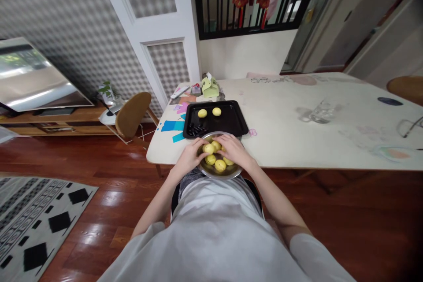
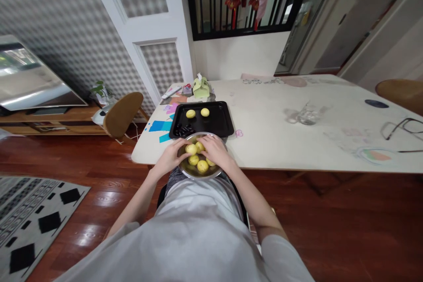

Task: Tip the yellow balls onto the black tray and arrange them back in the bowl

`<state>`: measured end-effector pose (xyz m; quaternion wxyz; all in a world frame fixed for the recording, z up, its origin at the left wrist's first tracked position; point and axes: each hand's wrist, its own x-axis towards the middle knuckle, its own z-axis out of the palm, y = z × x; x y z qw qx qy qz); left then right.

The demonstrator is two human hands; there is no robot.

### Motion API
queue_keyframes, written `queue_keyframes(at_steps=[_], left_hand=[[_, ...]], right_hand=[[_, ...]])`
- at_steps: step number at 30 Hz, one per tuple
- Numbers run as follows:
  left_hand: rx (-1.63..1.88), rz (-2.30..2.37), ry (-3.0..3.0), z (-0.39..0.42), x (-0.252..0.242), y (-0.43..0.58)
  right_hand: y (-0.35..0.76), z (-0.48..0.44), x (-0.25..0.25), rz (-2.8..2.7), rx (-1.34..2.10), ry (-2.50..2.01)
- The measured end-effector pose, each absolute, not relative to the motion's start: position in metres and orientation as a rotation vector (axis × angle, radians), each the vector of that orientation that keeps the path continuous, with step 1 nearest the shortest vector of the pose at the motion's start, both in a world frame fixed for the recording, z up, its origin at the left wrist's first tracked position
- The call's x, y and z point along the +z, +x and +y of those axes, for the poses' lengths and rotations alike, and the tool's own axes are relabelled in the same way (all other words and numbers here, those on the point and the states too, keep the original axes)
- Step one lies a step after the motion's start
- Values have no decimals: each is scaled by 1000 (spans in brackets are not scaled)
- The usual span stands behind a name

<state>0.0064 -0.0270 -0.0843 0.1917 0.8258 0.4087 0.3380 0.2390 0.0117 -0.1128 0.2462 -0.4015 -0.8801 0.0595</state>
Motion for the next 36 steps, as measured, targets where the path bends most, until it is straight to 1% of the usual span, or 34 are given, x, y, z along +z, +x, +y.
queue_keyframes(at_steps=[11,21,29,36], left_hand=[[921,1175,2359,-22,-95,3],[928,1217,2405,-19,-104,6],[850,1302,2378,-15,-102,9],[898,1139,2455,-13,-95,2]], right_hand=[[233,4,-106,-2340,40,-1187],[254,-2,-112,-2273,187,-1070],[284,-18,-115,-2208,266,-985],[295,-14,-124,-2109,270,-943]])
